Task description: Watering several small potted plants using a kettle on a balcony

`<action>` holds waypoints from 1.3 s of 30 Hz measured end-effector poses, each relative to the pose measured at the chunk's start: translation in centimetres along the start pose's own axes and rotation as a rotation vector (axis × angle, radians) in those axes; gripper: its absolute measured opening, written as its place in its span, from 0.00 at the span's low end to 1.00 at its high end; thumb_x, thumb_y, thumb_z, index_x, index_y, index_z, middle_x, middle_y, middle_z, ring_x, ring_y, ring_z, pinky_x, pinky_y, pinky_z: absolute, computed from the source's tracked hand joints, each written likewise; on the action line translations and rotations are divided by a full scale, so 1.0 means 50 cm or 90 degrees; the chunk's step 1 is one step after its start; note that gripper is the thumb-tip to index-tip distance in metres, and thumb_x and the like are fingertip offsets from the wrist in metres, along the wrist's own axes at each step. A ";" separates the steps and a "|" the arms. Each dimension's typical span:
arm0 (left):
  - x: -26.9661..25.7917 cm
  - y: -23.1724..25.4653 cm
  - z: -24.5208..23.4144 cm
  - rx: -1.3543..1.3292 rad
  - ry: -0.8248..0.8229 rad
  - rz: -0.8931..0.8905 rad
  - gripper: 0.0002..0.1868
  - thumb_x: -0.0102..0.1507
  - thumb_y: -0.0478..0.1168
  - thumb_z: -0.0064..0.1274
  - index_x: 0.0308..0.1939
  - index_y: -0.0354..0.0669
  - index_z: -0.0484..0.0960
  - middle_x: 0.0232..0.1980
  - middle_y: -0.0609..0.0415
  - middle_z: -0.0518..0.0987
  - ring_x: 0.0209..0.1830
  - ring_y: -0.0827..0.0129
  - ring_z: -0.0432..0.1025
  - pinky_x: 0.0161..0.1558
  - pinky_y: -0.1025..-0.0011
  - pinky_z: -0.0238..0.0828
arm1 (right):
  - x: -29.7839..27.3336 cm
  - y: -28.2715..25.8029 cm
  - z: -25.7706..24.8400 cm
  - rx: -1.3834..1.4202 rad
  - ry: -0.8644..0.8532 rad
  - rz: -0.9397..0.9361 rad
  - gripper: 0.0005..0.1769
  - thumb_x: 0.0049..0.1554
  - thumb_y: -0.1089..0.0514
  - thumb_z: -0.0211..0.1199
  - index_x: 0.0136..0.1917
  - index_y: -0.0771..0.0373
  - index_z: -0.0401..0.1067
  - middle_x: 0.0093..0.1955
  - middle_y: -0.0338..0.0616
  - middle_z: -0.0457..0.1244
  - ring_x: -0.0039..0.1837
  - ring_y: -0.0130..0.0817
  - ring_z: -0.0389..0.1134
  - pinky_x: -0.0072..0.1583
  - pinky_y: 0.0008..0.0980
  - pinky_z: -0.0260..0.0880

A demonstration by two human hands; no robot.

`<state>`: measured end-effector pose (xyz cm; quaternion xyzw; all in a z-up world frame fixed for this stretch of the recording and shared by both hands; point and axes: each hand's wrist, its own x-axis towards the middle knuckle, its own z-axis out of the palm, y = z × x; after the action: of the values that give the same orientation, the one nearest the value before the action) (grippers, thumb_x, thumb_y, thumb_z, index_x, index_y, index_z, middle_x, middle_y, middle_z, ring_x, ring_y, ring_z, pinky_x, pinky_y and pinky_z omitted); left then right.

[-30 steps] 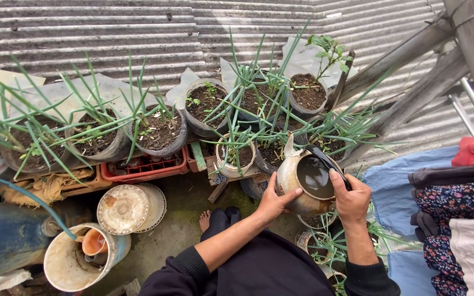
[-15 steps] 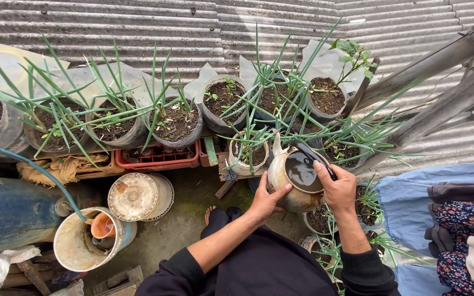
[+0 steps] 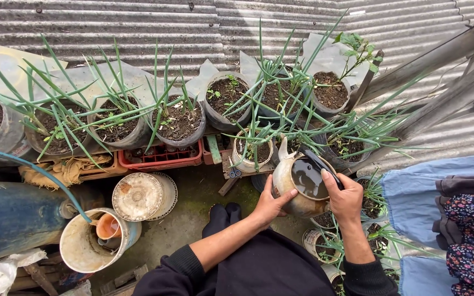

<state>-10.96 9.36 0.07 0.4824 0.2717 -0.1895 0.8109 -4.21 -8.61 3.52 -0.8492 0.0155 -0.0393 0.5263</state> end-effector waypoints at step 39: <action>-0.043 -0.039 0.034 -0.066 0.054 0.038 0.64 0.55 0.53 0.72 0.82 0.50 0.40 0.79 0.22 0.42 0.69 0.21 0.57 0.47 0.43 0.78 | -0.012 0.001 -0.019 -0.015 -0.071 -0.011 0.25 0.59 0.50 0.71 0.24 0.56 0.67 0.20 0.33 0.53 0.28 0.19 0.51 0.31 0.20 0.48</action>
<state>-13.33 7.03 0.76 0.4552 0.3006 -0.1304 0.8279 -4.91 -9.45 3.84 -0.8565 -0.0206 0.0036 0.5157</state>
